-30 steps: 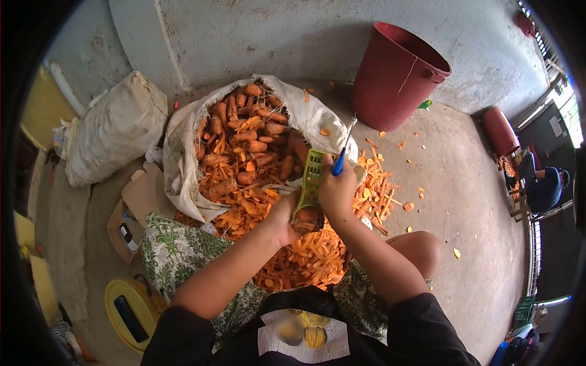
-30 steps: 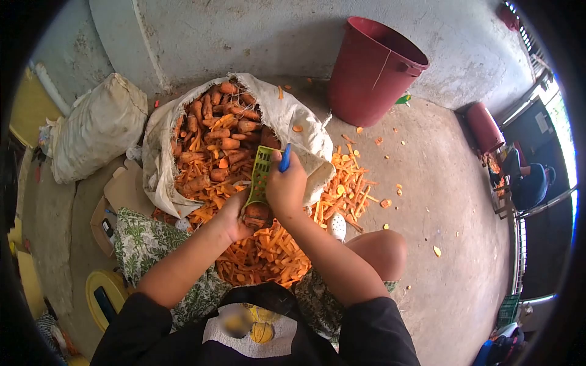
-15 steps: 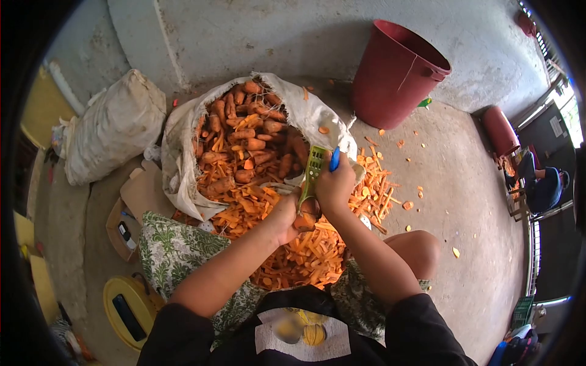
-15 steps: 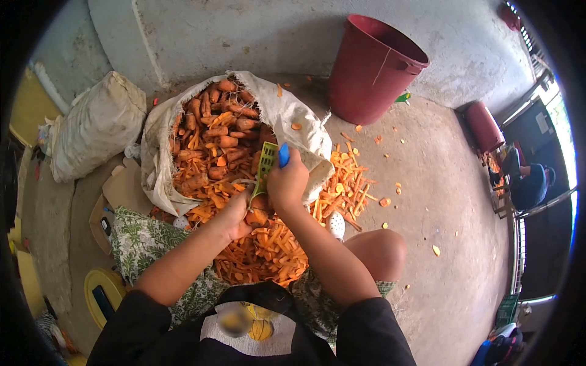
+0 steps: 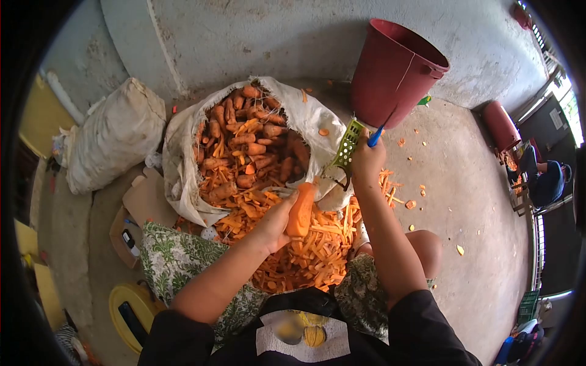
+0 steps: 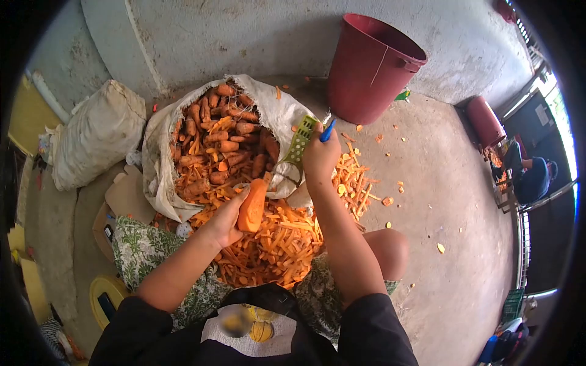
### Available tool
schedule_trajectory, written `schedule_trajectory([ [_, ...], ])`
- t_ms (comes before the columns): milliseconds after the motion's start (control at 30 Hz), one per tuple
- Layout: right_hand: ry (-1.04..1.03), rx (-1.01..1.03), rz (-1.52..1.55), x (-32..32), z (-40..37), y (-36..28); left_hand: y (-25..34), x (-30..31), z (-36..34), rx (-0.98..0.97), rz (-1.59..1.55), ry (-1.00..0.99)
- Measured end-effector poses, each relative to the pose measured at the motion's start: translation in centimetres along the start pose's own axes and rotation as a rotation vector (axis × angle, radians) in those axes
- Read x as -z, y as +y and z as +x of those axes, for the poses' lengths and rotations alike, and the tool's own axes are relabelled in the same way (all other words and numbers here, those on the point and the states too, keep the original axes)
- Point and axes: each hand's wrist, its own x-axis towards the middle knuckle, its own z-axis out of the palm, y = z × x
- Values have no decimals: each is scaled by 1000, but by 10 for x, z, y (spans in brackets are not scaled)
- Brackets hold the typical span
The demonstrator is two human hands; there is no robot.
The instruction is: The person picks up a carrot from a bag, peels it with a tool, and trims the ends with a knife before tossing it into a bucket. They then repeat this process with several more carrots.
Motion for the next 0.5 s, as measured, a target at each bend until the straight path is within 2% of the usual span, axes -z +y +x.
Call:
schedule_trajectory([
  [67, -24, 48, 7, 1, -6, -8, 5, 1, 2, -29, 72, 64],
  [100, -51, 96, 12, 3, -8, -12, 6, 6, 5, -29, 70, 64],
  [167, -68, 98, 27, 4, -11, -22, 4, 20, 12, -104, 323, 15],
  [267, -98, 101, 41, 6, -14, -27, 12, 12, 1, -136, 461, -36],
  [433, -173, 160, -46, 14, -20, -37, 14, 14, -1, -228, 705, 16],
  [500, -307, 208, -46, 20, -25, -44, 13, 15, -1, -250, 770, 23],
])
